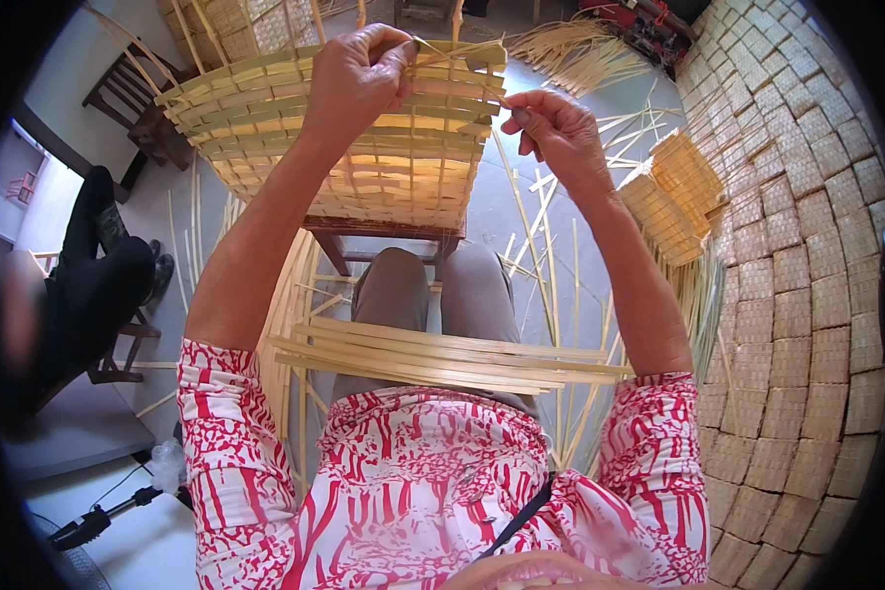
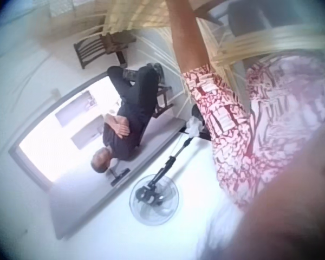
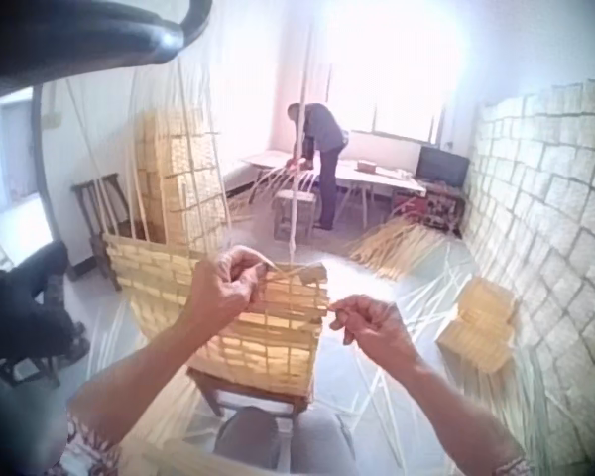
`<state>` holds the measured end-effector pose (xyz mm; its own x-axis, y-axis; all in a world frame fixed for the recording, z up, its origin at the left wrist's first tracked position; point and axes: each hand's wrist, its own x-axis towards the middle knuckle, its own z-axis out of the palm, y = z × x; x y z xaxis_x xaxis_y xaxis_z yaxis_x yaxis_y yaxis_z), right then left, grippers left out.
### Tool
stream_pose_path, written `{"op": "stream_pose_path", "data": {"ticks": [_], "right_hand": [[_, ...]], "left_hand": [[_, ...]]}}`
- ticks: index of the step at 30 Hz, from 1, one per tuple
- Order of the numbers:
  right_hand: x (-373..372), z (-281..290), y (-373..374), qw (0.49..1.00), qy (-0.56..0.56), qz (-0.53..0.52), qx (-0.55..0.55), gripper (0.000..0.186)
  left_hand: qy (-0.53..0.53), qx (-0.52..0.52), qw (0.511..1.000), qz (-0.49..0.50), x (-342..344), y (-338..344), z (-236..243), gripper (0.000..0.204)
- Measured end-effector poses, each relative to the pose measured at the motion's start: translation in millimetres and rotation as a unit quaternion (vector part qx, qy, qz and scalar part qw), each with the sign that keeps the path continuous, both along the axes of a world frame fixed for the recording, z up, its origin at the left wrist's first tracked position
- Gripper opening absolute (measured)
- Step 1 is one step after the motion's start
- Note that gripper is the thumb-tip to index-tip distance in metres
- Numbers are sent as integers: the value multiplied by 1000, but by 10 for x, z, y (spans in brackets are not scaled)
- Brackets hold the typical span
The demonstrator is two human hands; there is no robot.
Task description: The person weaves a basket by hand, interlacing thin bamboo strips through a pre-formed frame. The person repeatedly threads the strips over and under the vertical ribs to build up the basket walls.
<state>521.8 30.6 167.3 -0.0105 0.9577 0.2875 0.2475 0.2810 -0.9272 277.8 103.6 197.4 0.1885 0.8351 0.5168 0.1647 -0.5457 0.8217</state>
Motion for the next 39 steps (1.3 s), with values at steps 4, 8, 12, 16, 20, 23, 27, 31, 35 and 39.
{"op": "stream_pose_path", "data": {"ticks": [4,8,12,16,20,23,27,31,35,39], "right_hand": [[33,105,-11,1000,-8,8,17,18],[21,119,-45,1000,5,13,28,20],[-33,138,-128,999,-1,-10,44,23],[-293,40,-261,984,136,-71,89,22],[-735,32,-293,950,251,-131,131,23],[-621,-114,-247,959,169,-159,163,24],[-103,92,-278,884,-278,-118,357,34],[-158,254,-328,947,-138,-78,281,26],[-495,-74,-441,980,194,44,-4,18],[-276,-439,-497,990,-77,-55,102,17]], "left_hand": [[130,229,960,98,61,-207,70,16],[264,505,821,42,335,-122,31,22],[299,483,822,39,421,-160,43,17],[264,444,854,65,568,-234,78,5],[234,386,888,91,624,-351,128,14],[228,377,895,69,590,-393,138,17],[276,430,858,-54,345,-279,119,3],[162,322,927,-104,344,-325,316,2],[-12,200,974,-104,374,-284,293,4],[69,276,949,-134,316,-309,299,10]]}}
